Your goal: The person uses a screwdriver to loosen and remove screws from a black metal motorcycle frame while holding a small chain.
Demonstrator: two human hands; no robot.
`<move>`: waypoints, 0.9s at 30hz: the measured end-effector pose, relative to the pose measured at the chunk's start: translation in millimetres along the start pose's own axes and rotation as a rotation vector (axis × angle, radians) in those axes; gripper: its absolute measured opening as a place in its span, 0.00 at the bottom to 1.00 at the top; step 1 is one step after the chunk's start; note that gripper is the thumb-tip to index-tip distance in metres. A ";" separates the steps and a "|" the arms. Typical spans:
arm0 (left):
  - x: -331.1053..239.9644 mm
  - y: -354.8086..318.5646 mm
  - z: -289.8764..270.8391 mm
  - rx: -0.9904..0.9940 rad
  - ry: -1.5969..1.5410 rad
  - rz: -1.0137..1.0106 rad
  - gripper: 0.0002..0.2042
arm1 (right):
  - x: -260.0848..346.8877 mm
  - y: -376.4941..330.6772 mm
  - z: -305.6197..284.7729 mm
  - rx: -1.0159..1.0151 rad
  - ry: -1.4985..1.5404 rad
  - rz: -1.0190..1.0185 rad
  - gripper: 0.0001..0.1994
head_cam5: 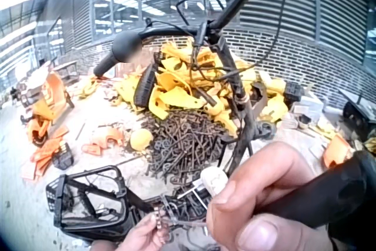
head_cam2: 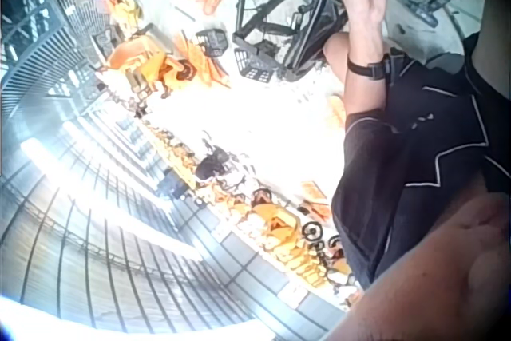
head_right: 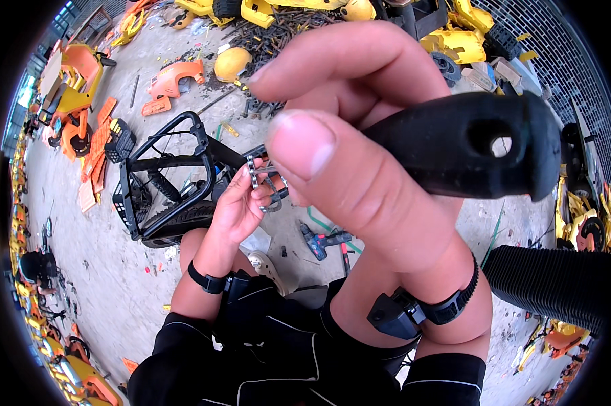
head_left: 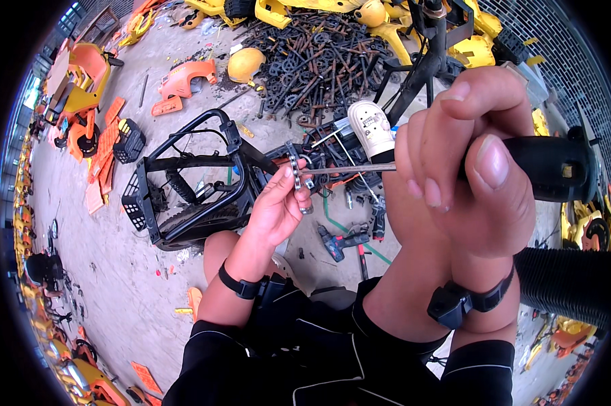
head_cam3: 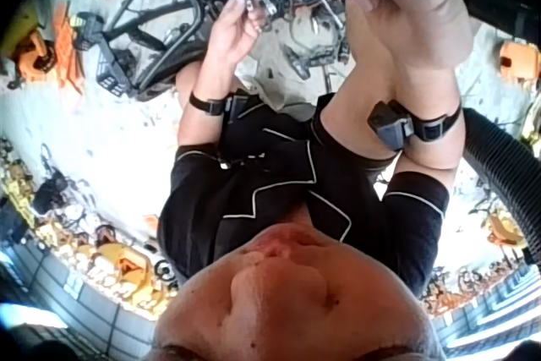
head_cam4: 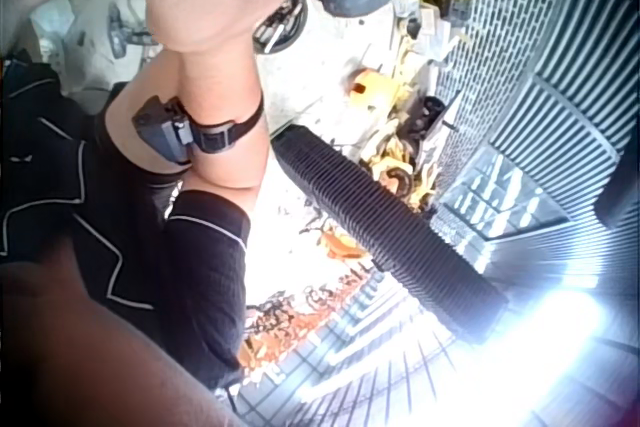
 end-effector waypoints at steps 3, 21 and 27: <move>-0.6 -0.4 -2.7 -0.008 0.015 0.009 0.14 | -4.2 -1.9 2.4 0.030 0.035 -0.018 0.17; -4.1 -1.5 0.5 0.001 0.042 0.030 0.14 | -7.8 9.6 -0.6 0.300 0.223 -0.074 0.18; -5.3 -2.2 -2.1 -0.010 0.077 0.042 0.15 | -3.1 -5.9 8.5 0.061 0.081 -0.009 0.19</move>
Point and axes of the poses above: each hand's wrist, its own y-axis towards the middle knuckle, its own z-axis out of the palm, x = y × z, the point moved 6 cm from there along y, towards the middle knuckle, and after that the axes turned 8 degrees about -x, right-handed, at the moved point
